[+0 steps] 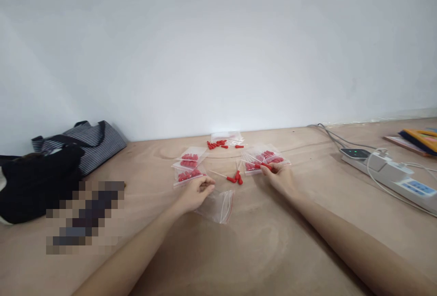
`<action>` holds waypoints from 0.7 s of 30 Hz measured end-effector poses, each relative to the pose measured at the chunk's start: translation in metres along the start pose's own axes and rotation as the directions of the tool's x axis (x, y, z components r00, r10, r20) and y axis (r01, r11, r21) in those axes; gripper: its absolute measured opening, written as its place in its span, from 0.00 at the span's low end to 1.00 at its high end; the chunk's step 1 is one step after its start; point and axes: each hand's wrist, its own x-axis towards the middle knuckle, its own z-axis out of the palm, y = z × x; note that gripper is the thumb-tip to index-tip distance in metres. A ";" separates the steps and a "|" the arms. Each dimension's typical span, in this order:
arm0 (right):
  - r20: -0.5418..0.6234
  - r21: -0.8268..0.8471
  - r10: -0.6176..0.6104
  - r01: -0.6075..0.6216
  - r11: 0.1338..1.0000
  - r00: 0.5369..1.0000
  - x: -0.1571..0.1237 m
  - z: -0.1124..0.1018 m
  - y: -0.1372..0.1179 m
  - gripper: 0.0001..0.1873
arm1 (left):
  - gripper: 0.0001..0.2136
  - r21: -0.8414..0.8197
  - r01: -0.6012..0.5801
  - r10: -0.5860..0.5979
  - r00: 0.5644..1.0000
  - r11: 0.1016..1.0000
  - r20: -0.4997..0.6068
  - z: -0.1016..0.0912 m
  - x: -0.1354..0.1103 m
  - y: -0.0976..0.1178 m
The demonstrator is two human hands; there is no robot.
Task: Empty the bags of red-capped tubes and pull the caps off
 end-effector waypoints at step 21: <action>0.200 -0.382 0.030 0.050 0.923 0.979 -0.021 0.039 -0.048 0.21 | 0.08 -0.124 0.153 -0.159 0.986 0.980 -0.044 0.049 0.082 0.009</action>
